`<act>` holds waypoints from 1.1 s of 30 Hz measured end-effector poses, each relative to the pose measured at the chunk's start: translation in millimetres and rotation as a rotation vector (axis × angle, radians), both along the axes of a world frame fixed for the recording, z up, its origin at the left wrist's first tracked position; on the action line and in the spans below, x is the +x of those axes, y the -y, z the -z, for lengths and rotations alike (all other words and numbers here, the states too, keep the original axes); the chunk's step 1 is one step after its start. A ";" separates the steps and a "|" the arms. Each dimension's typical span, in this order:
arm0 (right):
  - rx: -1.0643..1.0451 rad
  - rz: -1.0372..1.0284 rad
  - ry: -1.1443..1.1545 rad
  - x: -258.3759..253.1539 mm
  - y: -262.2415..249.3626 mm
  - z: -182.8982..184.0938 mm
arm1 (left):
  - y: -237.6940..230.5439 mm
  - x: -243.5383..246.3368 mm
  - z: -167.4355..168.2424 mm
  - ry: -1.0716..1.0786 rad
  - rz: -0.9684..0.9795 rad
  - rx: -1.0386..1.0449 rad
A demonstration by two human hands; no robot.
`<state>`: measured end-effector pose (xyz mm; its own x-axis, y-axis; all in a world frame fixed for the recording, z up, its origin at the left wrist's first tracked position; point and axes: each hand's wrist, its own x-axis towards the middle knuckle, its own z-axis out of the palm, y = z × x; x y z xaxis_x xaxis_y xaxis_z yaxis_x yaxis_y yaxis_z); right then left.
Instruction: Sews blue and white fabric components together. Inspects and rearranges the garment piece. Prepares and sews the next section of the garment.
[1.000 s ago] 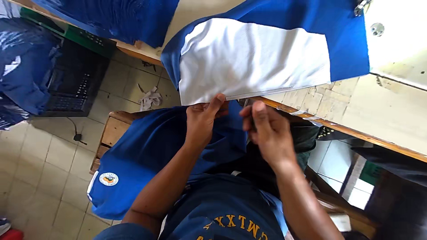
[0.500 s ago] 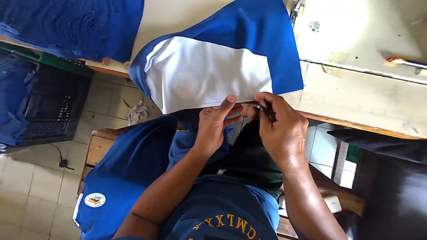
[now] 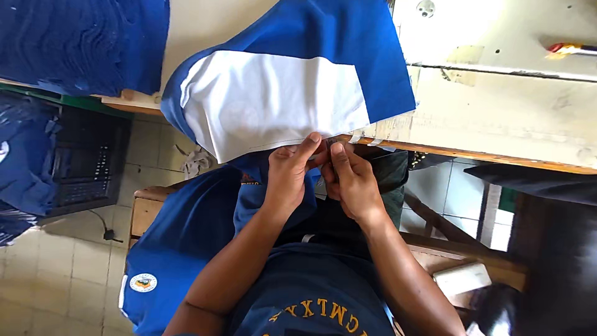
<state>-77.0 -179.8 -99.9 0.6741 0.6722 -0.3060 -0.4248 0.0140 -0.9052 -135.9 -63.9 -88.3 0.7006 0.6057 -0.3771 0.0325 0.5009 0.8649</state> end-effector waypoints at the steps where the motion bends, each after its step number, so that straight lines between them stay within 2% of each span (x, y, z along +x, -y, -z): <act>1: 0.005 0.000 -0.002 0.9 -3.2 -0.9 | 0.1 -0.1 1.2 0.000 -0.004 0.008; 20: -0.074 0.047 0.077 0.2 -16.4 3.9 | 2.0 3.4 8.4 0.047 -0.036 0.065; 23: -0.097 -0.005 0.113 0.8 0.0 -6.5 | -2.1 -4.6 3.7 -0.003 0.087 0.067; 25: -0.203 -0.018 0.324 8.0 30.5 -24.2 | -19.7 -19.1 -7.0 -0.118 0.391 0.099; 27: -0.434 0.033 0.672 27.8 68.3 -47.0 | -45.4 -30.7 -31.6 -0.207 0.618 0.265; 28: -0.591 0.071 0.814 41.4 84.8 -57.4 | -60.4 -32.8 -46.1 -0.212 0.598 0.407; 30: -0.865 0.156 1.014 74.5 108.1 -64.0 | -94.5 -20.7 -69.7 -0.129 0.418 0.701; 32: -0.997 0.190 1.213 116.2 125.2 -51.4 | -127.9 16.2 -81.6 -0.011 0.329 0.929; 33: -1.004 0.179 1.310 135.5 130.7 -42.7 | -140.8 39.1 -82.9 0.042 0.355 0.980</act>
